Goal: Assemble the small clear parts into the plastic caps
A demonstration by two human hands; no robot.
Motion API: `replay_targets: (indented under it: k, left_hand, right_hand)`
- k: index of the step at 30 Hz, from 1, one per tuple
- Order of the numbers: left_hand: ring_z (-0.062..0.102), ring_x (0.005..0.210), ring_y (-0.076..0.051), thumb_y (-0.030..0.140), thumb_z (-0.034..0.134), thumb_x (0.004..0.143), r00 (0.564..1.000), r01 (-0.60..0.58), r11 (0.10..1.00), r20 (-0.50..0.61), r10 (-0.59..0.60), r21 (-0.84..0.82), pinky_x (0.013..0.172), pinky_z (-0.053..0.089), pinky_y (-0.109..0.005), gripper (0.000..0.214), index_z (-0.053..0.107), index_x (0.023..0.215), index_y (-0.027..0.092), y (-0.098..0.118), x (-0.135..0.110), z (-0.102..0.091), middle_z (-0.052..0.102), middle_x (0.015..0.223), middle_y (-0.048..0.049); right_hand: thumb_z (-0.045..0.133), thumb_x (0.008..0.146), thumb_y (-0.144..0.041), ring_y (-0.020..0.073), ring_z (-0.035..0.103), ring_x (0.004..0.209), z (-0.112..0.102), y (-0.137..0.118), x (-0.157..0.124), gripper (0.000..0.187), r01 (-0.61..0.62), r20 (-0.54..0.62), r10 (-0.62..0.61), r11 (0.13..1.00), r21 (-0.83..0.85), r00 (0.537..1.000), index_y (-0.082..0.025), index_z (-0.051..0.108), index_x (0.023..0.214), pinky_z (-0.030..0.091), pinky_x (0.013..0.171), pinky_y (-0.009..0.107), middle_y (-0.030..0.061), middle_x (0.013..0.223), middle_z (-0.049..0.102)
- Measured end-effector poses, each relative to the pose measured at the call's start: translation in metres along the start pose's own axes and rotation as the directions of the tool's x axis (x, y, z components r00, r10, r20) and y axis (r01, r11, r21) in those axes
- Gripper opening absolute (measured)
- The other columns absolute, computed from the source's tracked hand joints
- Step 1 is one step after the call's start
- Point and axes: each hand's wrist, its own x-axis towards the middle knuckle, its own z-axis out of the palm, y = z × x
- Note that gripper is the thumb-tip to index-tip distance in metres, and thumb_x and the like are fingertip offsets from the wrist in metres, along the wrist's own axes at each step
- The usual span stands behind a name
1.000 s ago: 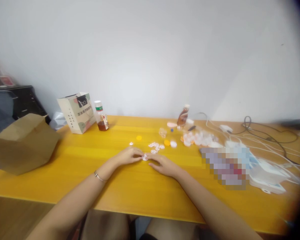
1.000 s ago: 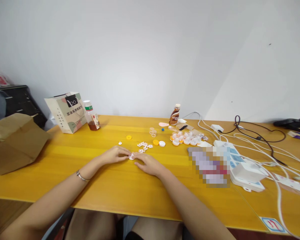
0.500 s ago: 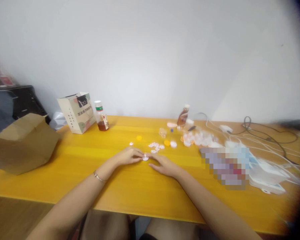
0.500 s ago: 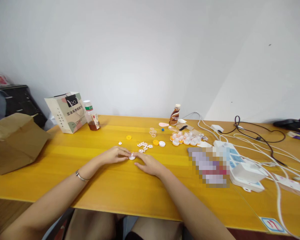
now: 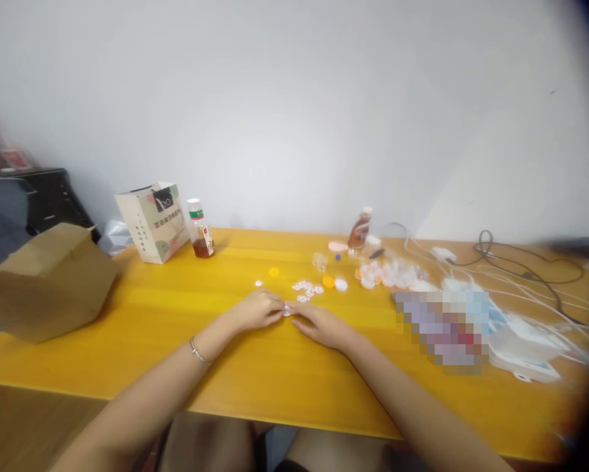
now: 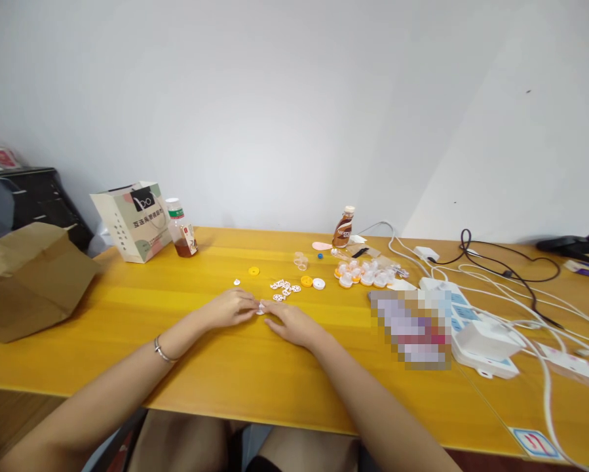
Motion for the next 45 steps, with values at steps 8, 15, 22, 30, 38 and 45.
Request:
replay_targets:
  k: [8, 15, 22, 30, 38, 45]
  left_hand:
    - [0.057, 0.074, -0.014, 0.031, 0.047, 0.080, 0.988, 0.133, 0.991, -0.081, -0.131, 0.018, 0.071, 0.038, -0.023, 0.019, 0.061, 0.081, 0.018, -0.002, 0.007, 0.014, 0.064, 0.079, -0.0029]
    - [0.056, 0.078, -0.015, 0.026, 0.043, 0.083, 0.987, 0.135, 0.975, -0.105, -0.118, 0.178, 0.074, 0.035, -0.027, 0.018, 0.060, 0.084, 0.021, 0.005, 0.005, 0.015, 0.061, 0.080, -0.0026]
    - [0.055, 0.080, -0.014, 0.028, 0.036, 0.086, 0.982, 0.098, 0.977, -0.181, -0.063, 0.191, 0.077, 0.034, -0.027, 0.022, 0.056, 0.087, 0.019, 0.014, 0.006, 0.012, 0.060, 0.082, -0.0035]
    - [0.055, 0.077, -0.014, 0.029, 0.036, 0.087, 0.982, 0.047, 0.984, -0.186, -0.014, 0.174, 0.075, 0.037, -0.027, 0.024, 0.058, 0.088, 0.020, 0.013, 0.009, 0.022, 0.060, 0.080, -0.0034]
    - [0.055, 0.084, -0.014, 0.024, 0.039, 0.084, 0.943, 0.172, 0.983, -0.299, -0.145, 0.066, 0.077, 0.039, -0.025, 0.021, 0.057, 0.094, 0.019, -0.017, 0.004, 0.003, 0.061, 0.091, -0.0040]
    - [0.055, 0.069, -0.014, 0.025, 0.046, 0.076, 0.910, 0.404, 0.915, -0.090, -0.404, -0.014, 0.066, 0.040, -0.023, 0.018, 0.062, 0.076, 0.016, -0.058, -0.013, -0.020, 0.062, 0.077, -0.0040]
  right_hand:
    - [0.043, 0.081, -0.023, 0.0179, 0.053, 0.103, 0.000, -0.002, 0.001, 0.030, 0.004, -0.012, -0.004, 1.000, 0.019, 1.000, -0.026, 0.052, 0.109, 0.040, 0.091, 0.035, 0.0018, 0.117, 0.055]
    - [0.046, 0.081, -0.027, 0.0184, 0.046, 0.110, 0.004, 0.006, 0.002, 0.022, 0.011, -0.098, -0.006, 0.998, 0.055, 0.995, -0.024, 0.058, 0.099, 0.035, 0.097, 0.036, 0.0052, 0.119, 0.049]
    - [0.052, 0.076, -0.037, 0.0157, 0.058, 0.087, 0.012, 0.011, 0.009, 0.021, -0.088, -0.167, 0.201, 0.853, 0.515, 0.965, -0.020, 0.055, 0.089, 0.046, 0.084, 0.034, 0.0037, 0.090, 0.060]
    - [0.070, 0.056, -0.037, 0.0164, 0.062, 0.078, 0.013, 0.020, 0.013, 0.032, -0.173, -0.127, 0.386, 0.652, 0.738, 0.914, -0.018, 0.053, 0.076, 0.046, 0.082, 0.036, 0.0018, 0.079, 0.064]
    - [0.072, 0.054, -0.034, 0.0167, 0.062, 0.077, 0.007, 0.012, 0.013, 0.030, -0.250, -0.108, 0.492, 0.604, 0.757, 0.864, -0.019, 0.055, 0.074, 0.044, 0.082, 0.034, 0.0001, 0.076, 0.065]
    - [0.072, 0.053, -0.031, 0.0161, 0.061, 0.075, 0.007, 0.014, 0.013, 0.029, -0.260, -0.118, 0.531, 0.582, 0.771, 0.839, -0.019, 0.055, 0.073, 0.044, 0.080, 0.033, -0.0004, 0.074, 0.064]
